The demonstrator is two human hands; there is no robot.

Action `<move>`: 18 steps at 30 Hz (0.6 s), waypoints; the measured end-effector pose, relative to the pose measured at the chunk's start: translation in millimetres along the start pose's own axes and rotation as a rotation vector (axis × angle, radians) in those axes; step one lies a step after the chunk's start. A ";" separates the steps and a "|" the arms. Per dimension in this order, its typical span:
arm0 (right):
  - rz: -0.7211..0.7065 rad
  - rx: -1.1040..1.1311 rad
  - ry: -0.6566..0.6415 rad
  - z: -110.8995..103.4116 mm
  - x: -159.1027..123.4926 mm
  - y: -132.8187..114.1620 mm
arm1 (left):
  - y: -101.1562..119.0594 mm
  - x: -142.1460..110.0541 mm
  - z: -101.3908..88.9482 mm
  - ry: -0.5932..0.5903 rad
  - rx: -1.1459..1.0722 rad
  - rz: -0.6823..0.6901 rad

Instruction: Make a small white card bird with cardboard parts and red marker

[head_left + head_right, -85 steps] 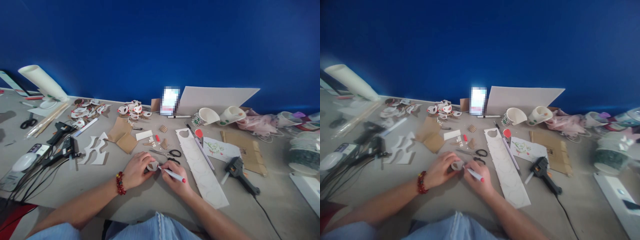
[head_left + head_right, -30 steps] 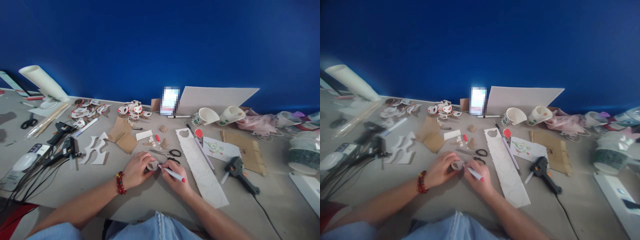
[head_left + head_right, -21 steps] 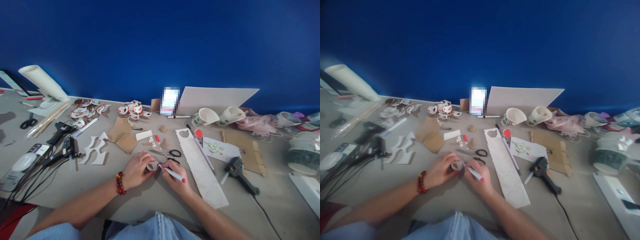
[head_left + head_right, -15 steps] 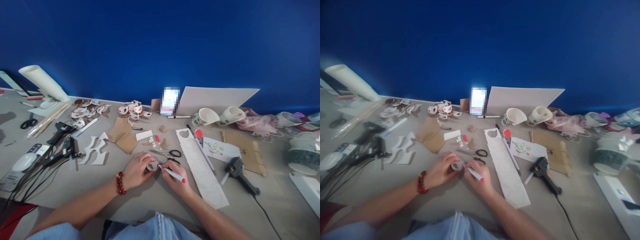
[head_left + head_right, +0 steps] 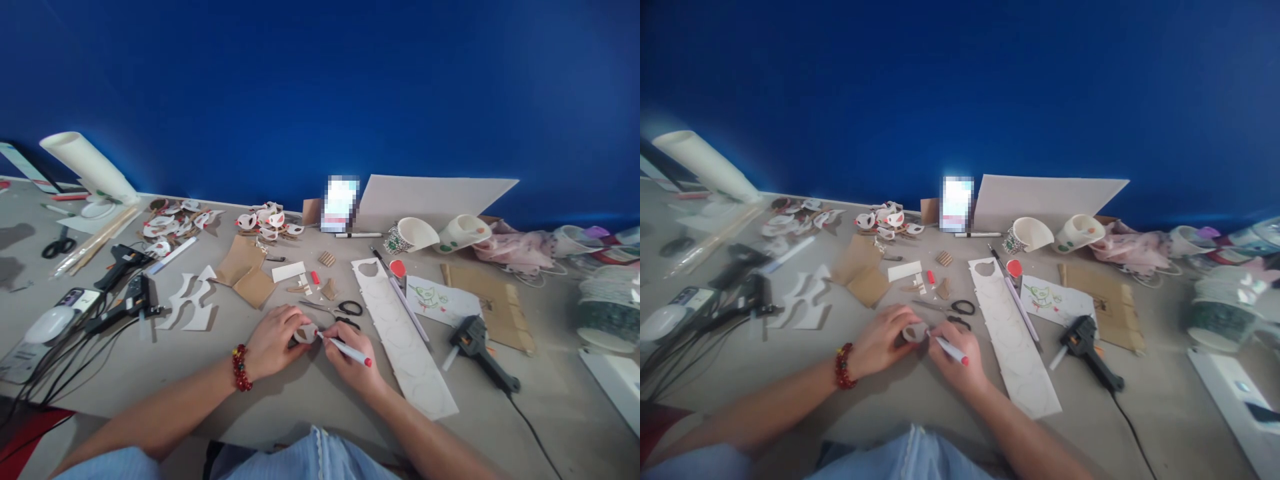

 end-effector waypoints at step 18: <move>-0.007 -0.014 -0.008 1.6 -1.3 1.2 | -1.2 0.1 0.8 0.000 -0.009 -0.004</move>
Point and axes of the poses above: each hand's wrist, its own x-axis towards the middle knuckle, its own z-axis out of the palm, y = z × x, the point moved 8 cm from there along x, towards the middle knuckle, and after that the axes turned 4 degrees about -x, right-handed, at the moved point
